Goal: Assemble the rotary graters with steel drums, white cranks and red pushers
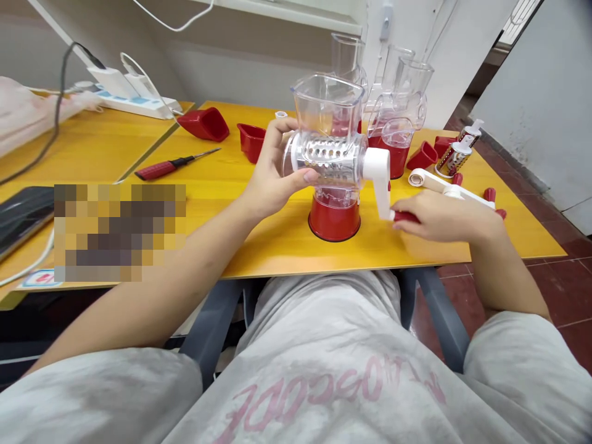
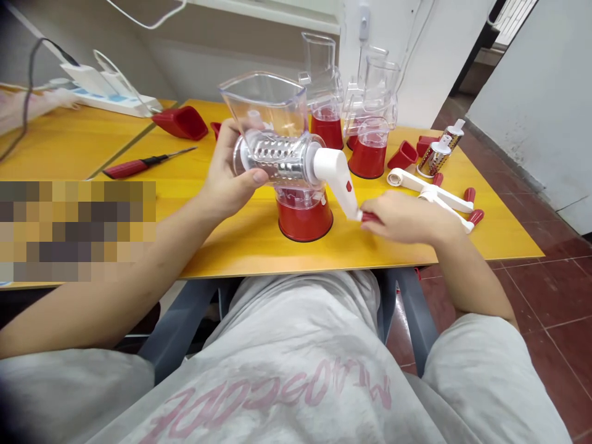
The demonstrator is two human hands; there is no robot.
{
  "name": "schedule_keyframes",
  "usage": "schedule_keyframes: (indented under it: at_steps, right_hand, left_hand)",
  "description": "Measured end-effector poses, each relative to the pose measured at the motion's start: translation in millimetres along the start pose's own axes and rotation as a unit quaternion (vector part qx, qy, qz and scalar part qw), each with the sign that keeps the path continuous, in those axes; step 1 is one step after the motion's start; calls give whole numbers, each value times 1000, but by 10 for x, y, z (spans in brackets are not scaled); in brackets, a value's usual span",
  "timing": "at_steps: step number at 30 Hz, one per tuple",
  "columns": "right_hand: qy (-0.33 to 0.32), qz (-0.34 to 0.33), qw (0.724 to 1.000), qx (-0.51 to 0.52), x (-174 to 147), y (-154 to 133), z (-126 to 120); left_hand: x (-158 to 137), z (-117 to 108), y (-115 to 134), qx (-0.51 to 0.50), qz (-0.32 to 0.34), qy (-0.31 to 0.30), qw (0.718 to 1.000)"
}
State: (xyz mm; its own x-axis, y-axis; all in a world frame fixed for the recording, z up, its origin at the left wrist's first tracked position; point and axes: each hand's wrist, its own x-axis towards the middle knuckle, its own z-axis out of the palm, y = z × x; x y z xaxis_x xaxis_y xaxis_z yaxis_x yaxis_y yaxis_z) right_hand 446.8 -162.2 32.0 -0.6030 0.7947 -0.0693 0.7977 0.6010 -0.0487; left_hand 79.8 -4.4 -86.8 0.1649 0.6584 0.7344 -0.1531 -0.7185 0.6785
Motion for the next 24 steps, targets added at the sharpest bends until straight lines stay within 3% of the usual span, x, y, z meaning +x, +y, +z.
schedule_keyframes:
  at_steps: [4, 9, 11, 13, 15, 17, 20, 24]
  right_hand:
    - [20, -64, 998, -4, -461, -373, 21]
    - [147, -155, 975, -67, -875, -678, -520]
    - [237, -138, 956, -100, -860, -674, -765]
    - [310, -73, 942, -107, -714, -602, -971]
    - [346, -4, 934, -94, -461, -479, -1117]
    - [370, 22, 925, -82, -160, -328, -1184]
    - [354, 85, 923, -124, 219, -79, -1123]
    - [200, 143, 959, -139, 398, 238, -815]
  left_hand:
    - [-73, 54, 67, 34, 35, -1, 999]
    - [-123, 28, 119, 64, 41, -30, 997]
    - [-144, 26, 142, 75, 43, -32, 996]
    - [-165, 31, 144, 83, 49, -31, 995]
    - [-185, 38, 120, 86, 63, -34, 994]
    - [-203, 44, 85, 85, 79, -34, 993]
    - [-230, 58, 54, 95, 88, -35, 991]
    - [-259, 94, 92, 102, 83, -50, 990]
